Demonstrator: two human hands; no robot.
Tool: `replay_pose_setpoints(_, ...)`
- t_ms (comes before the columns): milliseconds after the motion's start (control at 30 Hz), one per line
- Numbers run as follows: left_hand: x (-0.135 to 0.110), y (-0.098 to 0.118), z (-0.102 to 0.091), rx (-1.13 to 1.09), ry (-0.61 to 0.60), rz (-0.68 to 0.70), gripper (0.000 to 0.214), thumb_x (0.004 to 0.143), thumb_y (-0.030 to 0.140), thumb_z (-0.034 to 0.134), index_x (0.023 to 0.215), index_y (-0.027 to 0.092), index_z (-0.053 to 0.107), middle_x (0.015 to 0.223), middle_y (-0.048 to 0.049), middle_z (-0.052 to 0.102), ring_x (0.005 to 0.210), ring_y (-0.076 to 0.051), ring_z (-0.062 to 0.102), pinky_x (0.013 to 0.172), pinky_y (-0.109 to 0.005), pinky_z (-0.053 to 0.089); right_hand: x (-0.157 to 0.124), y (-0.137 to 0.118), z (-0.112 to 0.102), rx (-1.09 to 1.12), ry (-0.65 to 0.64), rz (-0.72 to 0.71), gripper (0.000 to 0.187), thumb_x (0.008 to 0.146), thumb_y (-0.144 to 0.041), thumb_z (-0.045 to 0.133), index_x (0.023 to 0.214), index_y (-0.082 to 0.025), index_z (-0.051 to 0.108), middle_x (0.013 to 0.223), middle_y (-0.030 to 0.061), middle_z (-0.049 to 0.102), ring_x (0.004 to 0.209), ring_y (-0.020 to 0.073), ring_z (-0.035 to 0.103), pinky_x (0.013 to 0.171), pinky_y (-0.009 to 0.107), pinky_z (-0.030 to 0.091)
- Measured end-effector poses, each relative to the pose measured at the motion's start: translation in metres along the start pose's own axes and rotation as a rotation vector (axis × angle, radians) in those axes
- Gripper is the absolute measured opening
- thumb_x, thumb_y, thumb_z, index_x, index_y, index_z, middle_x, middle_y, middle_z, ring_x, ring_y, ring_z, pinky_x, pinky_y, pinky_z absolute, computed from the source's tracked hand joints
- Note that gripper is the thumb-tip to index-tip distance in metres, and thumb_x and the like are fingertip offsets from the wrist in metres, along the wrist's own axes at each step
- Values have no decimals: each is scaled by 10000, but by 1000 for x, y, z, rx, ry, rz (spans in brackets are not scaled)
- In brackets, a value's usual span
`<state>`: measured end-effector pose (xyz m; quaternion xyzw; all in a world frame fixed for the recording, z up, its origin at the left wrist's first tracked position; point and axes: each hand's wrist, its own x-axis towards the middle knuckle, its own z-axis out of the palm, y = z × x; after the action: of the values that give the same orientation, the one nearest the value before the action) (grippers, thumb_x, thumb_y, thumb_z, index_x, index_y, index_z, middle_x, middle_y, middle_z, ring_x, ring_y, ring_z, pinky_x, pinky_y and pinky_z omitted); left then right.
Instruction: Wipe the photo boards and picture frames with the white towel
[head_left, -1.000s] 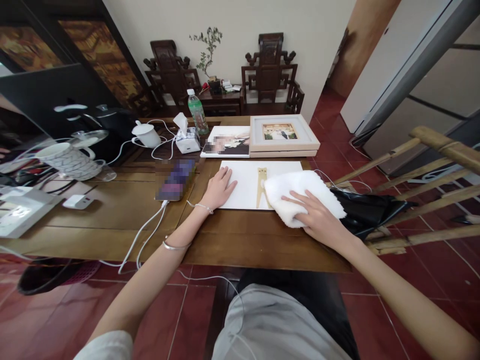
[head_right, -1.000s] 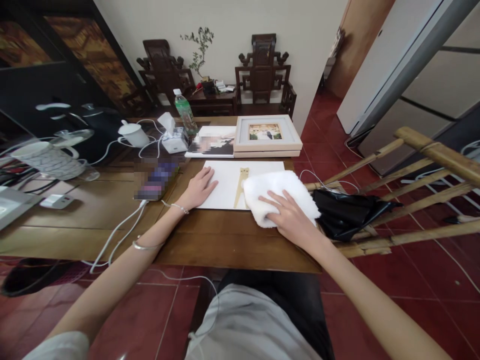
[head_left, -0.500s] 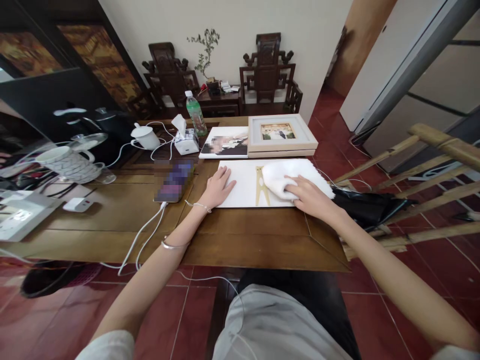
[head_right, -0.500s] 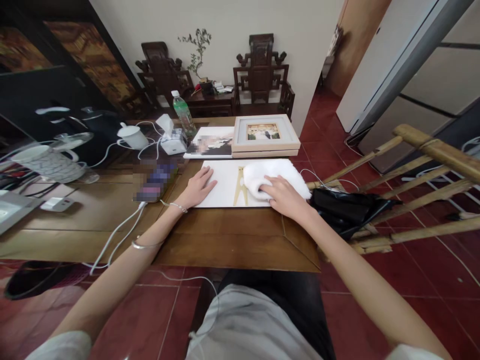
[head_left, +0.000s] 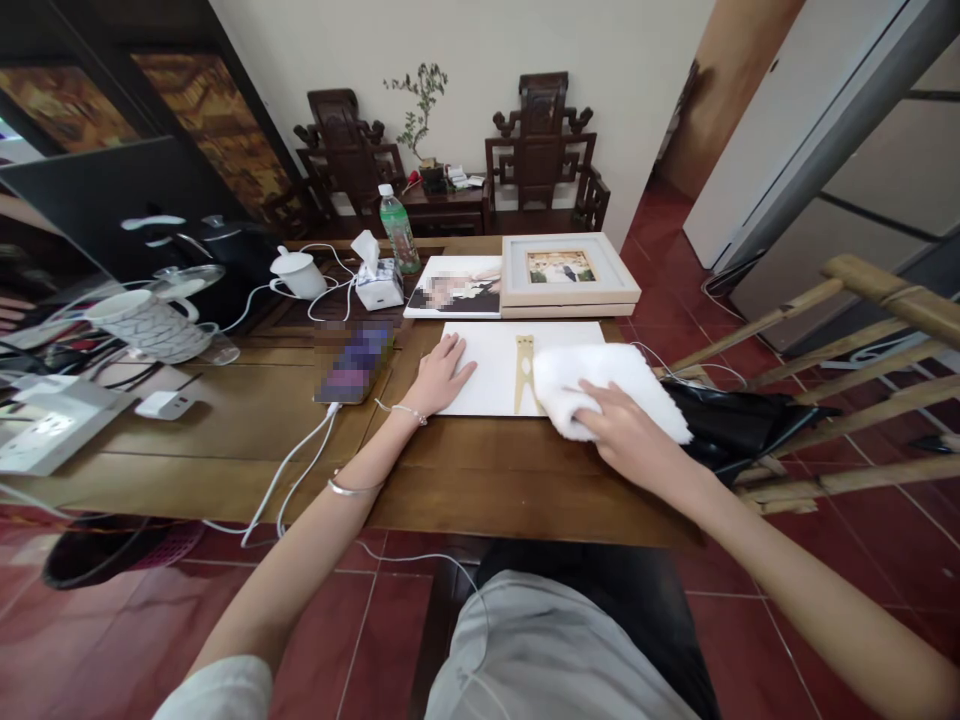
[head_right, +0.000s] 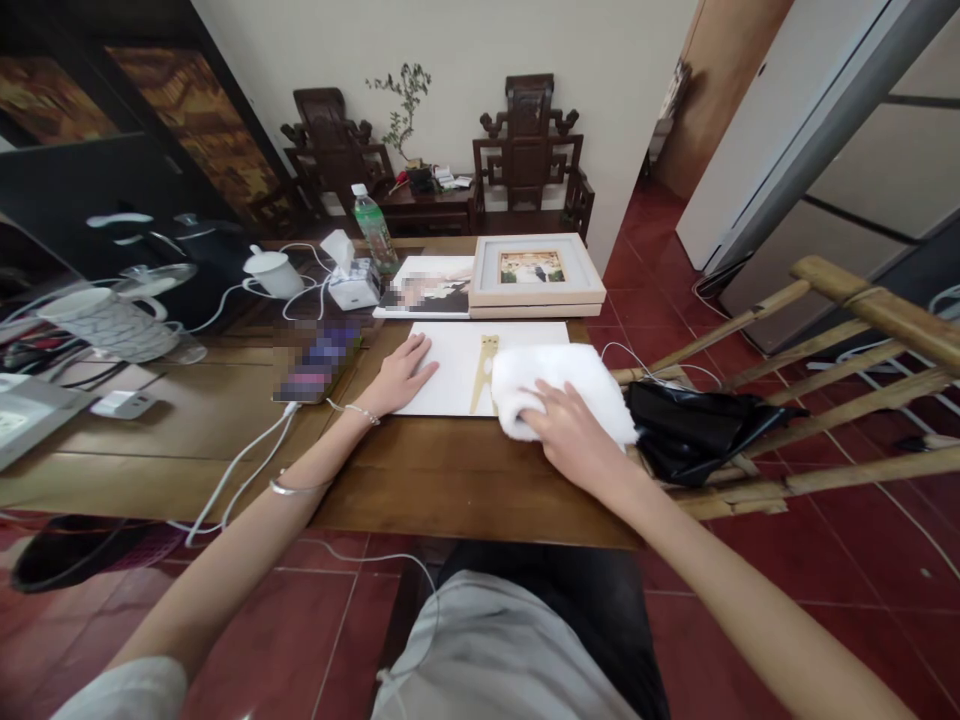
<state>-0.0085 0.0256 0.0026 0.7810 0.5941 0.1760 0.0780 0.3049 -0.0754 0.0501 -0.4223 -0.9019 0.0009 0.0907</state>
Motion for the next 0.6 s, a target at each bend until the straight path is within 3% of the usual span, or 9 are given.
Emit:
replay_pose_setpoints(100,0,-1,1,-2,1,10,532,985,400,449,1442,129,449,1574,-189,357,1484,-307,290,1170,-509,300,-24,-13,-3,34,-1,-60,562,665,85,398,1087,-158,679,1397,177,570,1398,319,424,1124,576,349)
replay_pose_setpoints(200,-1,1,-1,1,2,12,529,984,389,451,1443,125,446,1574,-191,357,1483,-309,293,1167,-512,307,-21,-9,-6,59,-32,-51,595,648,92,398,1119,-151,669,1392,200,570,1405,310,417,1133,574,337)
replay_pose_setpoints(400,-3,6,-4,19,-8,-6,522,989,360,454,1448,113,441,1574,-190,358,1489,-303,281,1168,-501,309,44,19,-4,68,-100,43,595,701,72,413,1245,-83,597,1395,258,540,1453,337,323,1144,581,282)
replay_pose_setpoints(533,-3,7,-5,43,-17,-24,503,1000,333,425,1451,112,445,1578,-182,354,1488,-301,284,1166,-494,318,95,26,-1,116,-86,77,645,727,64,371,1320,-121,545,1345,191,598,1426,325,365,1113,594,306)
replay_pose_setpoints(600,-3,7,-5,57,-16,-38,482,1004,292,398,1451,119,451,1575,-174,364,1483,-289,300,1168,-474,325,111,22,1,129,-90,95,661,751,64,352,1356,-137,527,1413,176,554,1438,338,338,1113,632,282)
